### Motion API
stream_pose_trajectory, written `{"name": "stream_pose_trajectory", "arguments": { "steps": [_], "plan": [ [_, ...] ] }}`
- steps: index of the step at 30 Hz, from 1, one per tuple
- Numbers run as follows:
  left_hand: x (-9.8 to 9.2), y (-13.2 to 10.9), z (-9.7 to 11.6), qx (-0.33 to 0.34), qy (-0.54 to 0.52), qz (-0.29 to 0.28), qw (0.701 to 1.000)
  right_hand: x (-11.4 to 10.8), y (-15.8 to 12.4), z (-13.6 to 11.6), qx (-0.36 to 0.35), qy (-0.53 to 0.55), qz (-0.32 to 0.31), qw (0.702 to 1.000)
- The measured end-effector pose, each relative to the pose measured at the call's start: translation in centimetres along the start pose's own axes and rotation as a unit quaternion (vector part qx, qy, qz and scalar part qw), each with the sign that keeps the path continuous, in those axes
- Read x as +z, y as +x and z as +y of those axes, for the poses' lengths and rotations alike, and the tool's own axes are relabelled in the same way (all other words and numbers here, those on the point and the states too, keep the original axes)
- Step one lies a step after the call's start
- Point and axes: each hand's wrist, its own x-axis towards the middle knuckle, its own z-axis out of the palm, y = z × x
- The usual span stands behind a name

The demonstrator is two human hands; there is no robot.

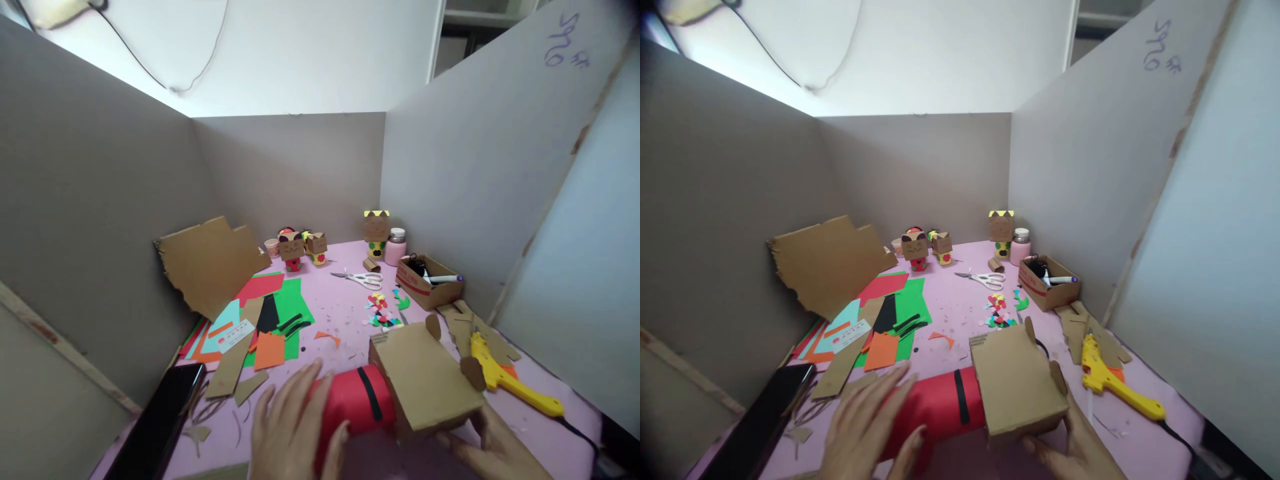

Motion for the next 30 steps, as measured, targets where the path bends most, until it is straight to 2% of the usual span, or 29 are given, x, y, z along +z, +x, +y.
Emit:
{"name": "stream_pose_trajectory", "arguments": {
  "steps": [3, 7, 10, 13, 20, 30],
  "plan": [
    [1.0, 2.7, 1.3, 0.033, 0.011, -0.058, 0.998, -0.1, 0.1, 0.2, 0.003, -0.021, 0.002, 1.0],
    [1.9, 4.5, 2.2, -0.031, -0.027, -0.209, 0.977, -0.2, 0.1, -0.4, -0.002, -0.024, -0.02, 1.0],
    [1.6, 5.3, 2.8, -0.08, -0.046, -0.279, 0.956, -0.2, 0.0, -1.3, -0.001, -0.014, -0.02, 1.0],
    [1.1, 6.1, 3.2, -0.099, -0.052, -0.302, 0.947, -0.2, 0.1, -1.6, -0.012, -0.008, -0.02, 1.0],
    [0.5, 7.1, 3.1, -0.098, -0.057, -0.353, 0.929, -0.1, 0.3, -0.2, -0.042, -0.003, -0.024, 0.999],
    [0.4, 7.5, 3.1, -0.092, -0.046, -0.378, 0.92, -0.4, 0.4, -0.3, -0.049, -0.018, -0.02, 0.998]
  ]
}}
